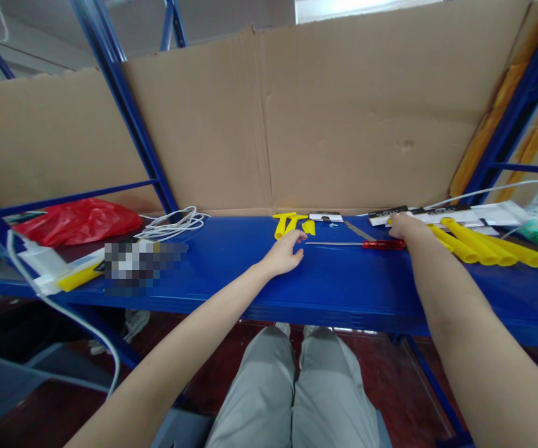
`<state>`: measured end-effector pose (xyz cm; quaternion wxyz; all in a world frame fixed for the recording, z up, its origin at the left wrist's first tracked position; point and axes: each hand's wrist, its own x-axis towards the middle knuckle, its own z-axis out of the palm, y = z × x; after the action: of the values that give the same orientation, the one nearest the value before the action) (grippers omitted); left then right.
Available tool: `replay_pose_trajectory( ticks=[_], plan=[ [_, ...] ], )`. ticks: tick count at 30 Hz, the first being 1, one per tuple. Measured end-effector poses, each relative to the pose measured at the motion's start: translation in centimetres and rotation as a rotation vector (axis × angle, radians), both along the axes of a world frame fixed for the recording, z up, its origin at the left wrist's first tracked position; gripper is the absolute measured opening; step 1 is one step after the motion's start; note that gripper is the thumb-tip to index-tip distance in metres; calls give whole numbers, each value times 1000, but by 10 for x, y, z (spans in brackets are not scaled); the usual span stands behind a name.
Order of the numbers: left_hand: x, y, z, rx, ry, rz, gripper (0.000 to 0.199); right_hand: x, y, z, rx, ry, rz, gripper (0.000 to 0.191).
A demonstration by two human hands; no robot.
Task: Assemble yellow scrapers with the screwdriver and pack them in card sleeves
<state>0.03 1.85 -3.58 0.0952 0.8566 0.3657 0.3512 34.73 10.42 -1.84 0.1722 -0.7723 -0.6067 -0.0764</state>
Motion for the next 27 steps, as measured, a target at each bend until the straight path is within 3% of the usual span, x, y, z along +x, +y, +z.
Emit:
replay_pose_trajectory(
  ticks=[3,8,12,15,17,18,23,27],
  plan=[
    [-1,1,0,-13,-13,8,28,2,1,-1,-205,-111,-83,23],
    [-2,3,1,-58,-86,35,27,-8,-14,9,-209,-133,-55,26],
    [-6,6,1,-62,-111,98,26,-37,-37,20,-24,-109,-48,31],
    [-10,8,1,-58,-130,147,24,-64,-53,18,306,20,-71,31],
    [-12,9,1,-85,-147,182,24,-76,-63,14,524,78,22,32],
    [-13,10,1,-100,-157,192,24,-80,-68,11,559,98,89,33],
    [-15,10,2,-97,-114,245,22,-78,-83,4,511,184,224,28],
    [-20,9,6,-31,-50,473,27,-75,-82,0,423,247,210,23]
  ],
)
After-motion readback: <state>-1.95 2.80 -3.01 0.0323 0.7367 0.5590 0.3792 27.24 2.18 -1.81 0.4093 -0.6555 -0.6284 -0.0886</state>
